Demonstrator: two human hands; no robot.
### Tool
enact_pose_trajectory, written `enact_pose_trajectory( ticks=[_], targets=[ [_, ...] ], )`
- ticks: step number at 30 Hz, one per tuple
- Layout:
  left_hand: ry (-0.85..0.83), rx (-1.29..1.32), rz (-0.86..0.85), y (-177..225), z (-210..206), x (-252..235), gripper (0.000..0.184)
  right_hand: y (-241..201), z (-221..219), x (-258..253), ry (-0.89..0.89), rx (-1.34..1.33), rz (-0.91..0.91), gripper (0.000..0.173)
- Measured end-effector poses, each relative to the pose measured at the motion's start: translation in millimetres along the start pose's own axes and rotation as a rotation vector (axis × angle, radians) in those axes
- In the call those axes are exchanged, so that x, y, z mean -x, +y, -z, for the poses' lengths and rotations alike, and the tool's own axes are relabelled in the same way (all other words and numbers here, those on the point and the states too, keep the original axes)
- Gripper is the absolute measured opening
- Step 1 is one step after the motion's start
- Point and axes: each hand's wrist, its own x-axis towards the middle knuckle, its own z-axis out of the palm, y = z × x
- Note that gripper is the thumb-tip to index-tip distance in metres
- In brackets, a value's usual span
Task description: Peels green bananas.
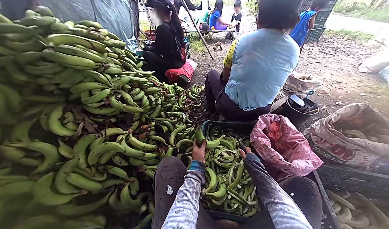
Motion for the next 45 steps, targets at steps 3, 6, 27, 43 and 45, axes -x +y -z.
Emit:
enact_pose_trajectory(
  ticks=[3,6,27,43,45],
  targets=[
    [-0.096,-0.075,-0.106,-2.8,-0.3,-1.2,0.056,-18.0,-6.2,23.0,-0.055,-0.035,0.016,0.051],
    [-0.161,-0.169,-0.127,-5.1,1.3,-2.2,0.054,-27.5,-11.5,32.7,-0.102,0.029,0.039,0.053],
    [-0.174,-0.203,0.009,-12.2,6.5,-6.4,0.046,10.4,-28.0,2.9,-0.277,0.092,0.118,0.049],
    [-0.109,-0.207,0.339,-45.6,-33.1,36.3,0.053,-2.5,7.4,1.9,0.238,0.383,0.095,0.058],
    [-0.147,-0.173,0.315,-45.0,-27.8,35.6,0.052,-4.1,17.8,-2.5,0.228,0.268,0.013,0.059]
  ],
)
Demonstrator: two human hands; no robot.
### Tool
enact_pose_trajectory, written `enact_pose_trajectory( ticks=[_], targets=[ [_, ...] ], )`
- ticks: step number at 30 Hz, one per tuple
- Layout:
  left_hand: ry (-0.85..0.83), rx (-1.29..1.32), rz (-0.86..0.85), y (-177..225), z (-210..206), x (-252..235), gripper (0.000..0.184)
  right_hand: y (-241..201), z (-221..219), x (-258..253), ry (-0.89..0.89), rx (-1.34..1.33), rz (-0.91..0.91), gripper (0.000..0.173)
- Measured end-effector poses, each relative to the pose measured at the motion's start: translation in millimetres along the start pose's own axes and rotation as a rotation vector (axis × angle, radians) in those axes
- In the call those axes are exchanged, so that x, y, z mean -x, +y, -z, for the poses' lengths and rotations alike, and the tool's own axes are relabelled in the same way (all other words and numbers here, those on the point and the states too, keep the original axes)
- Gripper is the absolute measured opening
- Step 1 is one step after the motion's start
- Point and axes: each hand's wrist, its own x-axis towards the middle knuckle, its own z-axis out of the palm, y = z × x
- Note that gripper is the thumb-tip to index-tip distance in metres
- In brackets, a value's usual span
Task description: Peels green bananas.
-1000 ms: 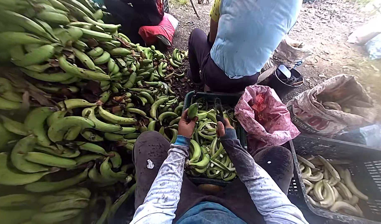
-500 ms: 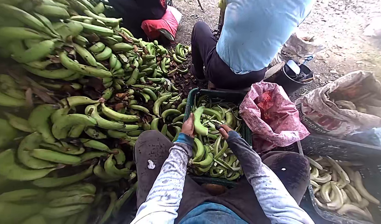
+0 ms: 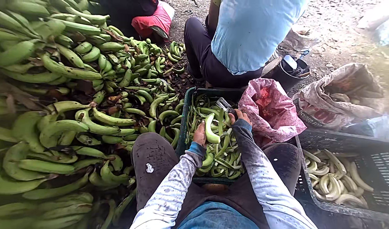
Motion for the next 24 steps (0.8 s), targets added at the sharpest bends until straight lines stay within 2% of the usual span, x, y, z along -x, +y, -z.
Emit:
enact_pose_trajectory(
  ticks=[2,4,7,9,12,14,17,19,21,24],
  targets=[
    [-0.035,-0.001,-0.043,2.1,6.9,-6.9,0.048,5.8,1.2,-5.0,-0.045,-0.103,0.055,0.057],
    [-0.033,-0.036,-0.121,7.9,13.4,-17.7,0.045,9.7,-7.4,-2.6,-0.143,-0.216,0.239,0.049],
    [-0.010,-0.097,-0.263,23.2,25.3,-29.6,0.046,-2.4,-10.0,30.2,-0.373,-0.296,0.441,0.045],
    [0.016,-0.105,-0.315,32.7,28.7,-32.8,0.045,-7.5,-11.0,50.7,-0.426,-0.327,0.516,0.046],
    [-0.018,-0.105,-0.334,33.9,24.2,-28.8,0.045,-6.0,-13.5,57.3,-0.418,-0.342,0.518,0.049],
    [-0.077,-0.058,-0.254,25.8,12.9,-16.6,0.045,3.5,-15.4,43.2,-0.319,-0.202,0.516,0.053],
    [-0.117,-0.038,0.036,11.9,-5.6,6.9,0.043,-7.7,10.0,29.5,-0.148,0.108,0.249,0.056],
    [-0.208,-0.087,0.140,9.8,-6.9,16.2,0.045,-3.2,9.3,18.0,-0.016,0.131,0.128,0.059],
    [-0.193,-0.091,0.061,9.7,-3.3,11.2,0.045,-2.0,8.5,14.3,-0.031,0.057,0.131,0.057],
    [-0.053,-0.073,-0.193,20.1,10.0,-4.7,0.045,-6.1,-3.0,26.7,-0.212,-0.038,0.308,0.055]
  ],
)
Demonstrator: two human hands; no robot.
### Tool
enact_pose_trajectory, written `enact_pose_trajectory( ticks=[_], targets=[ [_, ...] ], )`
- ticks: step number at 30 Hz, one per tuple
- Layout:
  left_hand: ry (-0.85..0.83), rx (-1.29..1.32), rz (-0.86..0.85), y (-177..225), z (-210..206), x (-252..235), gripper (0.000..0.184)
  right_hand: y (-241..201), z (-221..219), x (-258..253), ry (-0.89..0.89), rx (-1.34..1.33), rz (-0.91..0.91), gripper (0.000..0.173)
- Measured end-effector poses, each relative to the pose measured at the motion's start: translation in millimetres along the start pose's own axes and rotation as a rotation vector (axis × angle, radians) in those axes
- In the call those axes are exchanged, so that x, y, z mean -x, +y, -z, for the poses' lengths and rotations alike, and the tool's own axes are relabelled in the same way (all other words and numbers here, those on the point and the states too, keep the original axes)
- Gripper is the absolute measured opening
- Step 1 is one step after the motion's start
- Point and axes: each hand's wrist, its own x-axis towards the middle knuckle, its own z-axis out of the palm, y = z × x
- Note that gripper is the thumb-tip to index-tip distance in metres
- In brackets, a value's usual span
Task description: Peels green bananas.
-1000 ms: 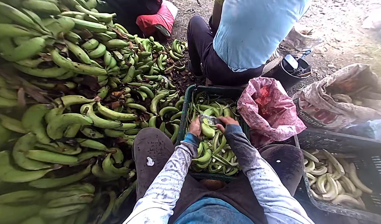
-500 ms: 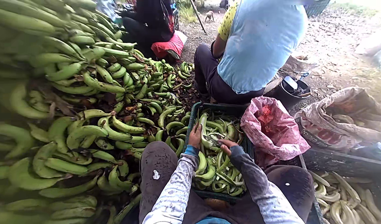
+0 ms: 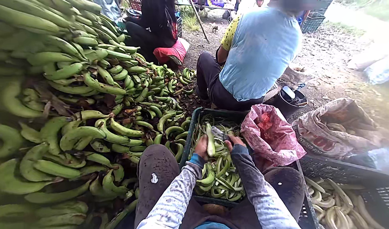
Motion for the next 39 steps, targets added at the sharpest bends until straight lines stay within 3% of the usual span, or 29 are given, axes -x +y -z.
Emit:
enact_pose_trajectory(
  ticks=[3,6,8,12,14,17,21,23,25,28,29,31,34,37,39],
  targets=[
    [0.204,-0.125,-0.278,7.7,20.1,-15.6,0.045,-13.4,-20.4,21.0,-0.141,-0.103,0.172,0.052],
    [0.291,-0.126,-0.367,13.0,28.0,-21.0,0.048,-15.0,-29.8,31.2,-0.093,-0.152,0.272,0.054],
    [0.191,-0.059,-0.255,10.9,18.2,-14.2,0.047,-14.9,-17.4,25.3,-0.074,-0.047,0.191,0.055],
    [-0.286,-0.084,0.198,-3.6,-1.3,6.1,0.045,-3.0,8.0,-2.6,0.073,0.148,-0.157,0.056],
    [-0.340,-0.096,0.232,-5.2,-1.9,6.3,0.047,2.2,9.9,-9.1,0.098,0.101,-0.226,0.055],
    [-0.057,0.088,0.069,-9.3,-1.0,-8.1,0.046,-2.9,-1.1,-2.3,0.043,0.026,-0.120,0.054],
    [0.539,0.166,-0.246,-2.0,11.7,-34.6,0.053,-22.3,-25.8,20.3,-0.093,0.007,0.034,0.054],
    [0.675,0.148,-0.340,-0.1,19.3,-41.4,0.058,-28.6,-31.1,27.9,-0.105,0.012,0.052,0.054],
    [0.605,0.143,-0.301,0.7,16.2,-34.0,0.052,-26.9,-27.8,24.4,-0.057,0.034,0.003,0.055],
    [0.261,0.159,-0.133,-2.1,0.7,-17.0,0.046,-15.6,-6.2,4.4,-0.001,0.071,-0.159,0.055],
    [0.217,0.134,-0.096,-1.5,-2.4,-12.5,0.047,-11.3,-0.3,-1.0,0.018,0.064,-0.185,0.055],
    [0.266,0.040,-0.087,-3.2,0.5,-13.2,0.050,-4.5,0.2,-3.2,0.067,0.033,-0.171,0.052],
    [0.463,-0.007,-0.211,-8.4,11.2,-31.3,0.053,-10.5,-19.2,15.7,0.095,0.034,-0.047,0.050],
    [0.590,0.075,-0.325,-1.5,15.5,-40.6,0.055,-33.9,-24.6,36.3,-0.054,0.107,0.015,0.052],
    [0.582,0.077,-0.312,3.1,13.5,-37.5,0.053,-37.1,-25.3,36.9,-0.046,0.151,0.015,0.052]
  ],
)
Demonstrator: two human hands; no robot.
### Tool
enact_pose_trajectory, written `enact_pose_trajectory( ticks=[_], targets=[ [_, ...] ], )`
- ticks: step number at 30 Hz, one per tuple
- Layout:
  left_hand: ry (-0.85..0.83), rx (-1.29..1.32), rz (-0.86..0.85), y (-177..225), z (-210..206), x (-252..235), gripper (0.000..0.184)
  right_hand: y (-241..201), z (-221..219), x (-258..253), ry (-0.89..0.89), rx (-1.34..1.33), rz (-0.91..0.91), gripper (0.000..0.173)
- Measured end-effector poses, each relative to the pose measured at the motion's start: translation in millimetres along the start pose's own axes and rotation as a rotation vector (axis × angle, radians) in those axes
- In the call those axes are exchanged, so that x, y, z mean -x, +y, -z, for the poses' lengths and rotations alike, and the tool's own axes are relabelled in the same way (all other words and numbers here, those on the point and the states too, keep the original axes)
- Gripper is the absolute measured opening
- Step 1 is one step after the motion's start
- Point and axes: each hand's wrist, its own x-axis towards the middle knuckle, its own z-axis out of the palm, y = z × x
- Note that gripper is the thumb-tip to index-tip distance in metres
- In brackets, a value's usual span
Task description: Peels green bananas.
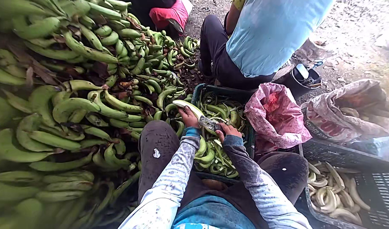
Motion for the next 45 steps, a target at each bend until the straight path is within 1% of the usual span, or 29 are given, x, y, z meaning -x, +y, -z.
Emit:
enact_pose_trajectory(
  ticks=[1,2,3,6,7,8,9,10,13,15,17,18,19,20,22,23,24,25,28,29,31,33,34,36,38,40,42,43,45],
  targets=[
    [-0.055,-0.031,0.018,2.7,-0.2,6.0,0.051,4.5,0.3,-4.0,0.037,0.001,-0.004,0.051],
    [-0.171,-0.063,0.051,4.6,0.6,13.4,0.049,11.4,2.3,-10.6,0.073,-0.002,-0.008,0.051],
    [-0.351,-0.112,0.086,4.1,3.3,19.3,0.048,19.3,5.7,-19.0,0.104,-0.016,-0.022,0.051],
    [-1.045,-0.456,0.178,4.8,13.0,17.7,0.048,39.8,17.2,-42.8,0.135,-0.077,-0.158,0.052],
    [-1.196,-0.504,0.177,0.4,13.8,17.9,0.048,41.4,22.2,-45.5,0.115,-0.091,-0.215,0.051],
    [-1.263,-0.503,0.194,-4.2,14.4,19.8,0.050,41.6,25.0,-45.6,0.108,-0.093,-0.240,0.051],
    [-1.227,-0.474,0.211,-9.4,14.3,21.9,0.051,41.1,24.8,-43.8,0.107,-0.099,-0.227,0.051],
    [-1.108,-0.437,0.235,-13.6,12.9,22.6,0.051,39.1,21.4,-40.4,0.113,-0.105,-0.189,0.052],
    [-0.541,-0.250,0.366,-7.5,3.3,15.9,0.052,17.4,6.9,-20.0,0.091,-0.066,-0.067,0.053],
    [-0.133,-0.100,0.492,-8.2,-2.1,5.7,0.061,7.7,-9.6,-8.0,0.116,-0.018,0.016,0.054],
    [0.133,-0.071,0.564,-19.5,-2.7,-5.4,0.069,2.8,-21.4,-2.5,0.165,-0.006,0.070,0.051],
    [0.189,-0.061,0.570,-20.2,-2.0,-5.5,0.069,1.2,-20.7,-3.9,0.141,-0.012,0.043,0.051],
    [0.175,-0.056,0.548,-15.0,-0.5,-0.1,0.066,-1.8,-13.4,-7.8,0.077,-0.048,-0.029,0.050],
    [0.094,-0.027,0.491,-2.9,2.4,10.1,0.062,-1.8,-5.1,-14.8,0.047,-0.120,-0.111,0.049],
    [-0.130,0.035,0.326,13.1,4.4,28.5,0.053,6.3,13.1,-26.5,0.076,-0.261,-0.228,0.048],
    [-0.182,0.068,0.290,15.7,4.2,31.3,0.054,9.5,19.7,-25.8,0.113,-0.289,-0.229,0.048],
    [-0.155,0.069,0.302,15.8,3.3,28.8,0.056,16.4,15.7,-27.7,0.183,-0.285,-0.178,0.047],
    [-0.085,0.044,0.345,13.5,2.9,23.0,0.057,19.1,10.6,-27.0,0.202,-0.264,-0.113,0.046],
    [0.122,-0.020,0.556,-1.5,3.0,2.1,0.060,8.6,-6.6,-11.4,0.099,-0.111,0.064,0.053],
    [0.127,-0.074,0.588,-2.9,5.3,-0.8,0.059,3.9,-13.4,-6.3,0.109,-0.069,0.130,0.055],
    [0.058,-0.196,0.532,-20.1,8.3,-6.3,0.057,2.8,-21.9,-4.9,0.191,-0.015,0.202,0.054],
    [-0.086,-0.088,0.459,-17.1,7.5,1.6,0.051,9.9,-15.7,-13.6,0.215,-0.012,0.161,0.053],
    [-0.207,0.004,0.408,-8.1,7.3,10.6,0.048,13.5,-6.9,-18.6,0.164,-0.050,0.092,0.053],
    [-0.444,0.086,0.328,3.6,9.6,20.5,0.047,21.2,1.3,-24.9,0.186,-0.080,0.035,0.052],
    [-0.498,0.110,0.336,4.5,8.7,14.6,0.046,21.5,4.2,-21.4,0.232,-0.029,0.045,0.051],
    [-0.524,-0.003,0.342,8.1,10.9,11.1,0.050,20.9,1.7,-16.6,0.278,0.043,0.054,0.050],
    [-0.622,-0.184,0.276,11.6,15.8,14.2,0.054,24.3,-0.5,-17.5,0.359,0.078,0.060,0.050],
    [-0.717,-0.281,0.209,11.7,18.3,17.7,0.054,28.6,2.1,-20.8,0.378,0.082,0.049,0.050],
    [-1.028,-0.439,0.104,14.4,21.4,24.2,0.051,38.4,16.5,-30.5,0.262,0.048,-0.041,0.050]
  ],
)
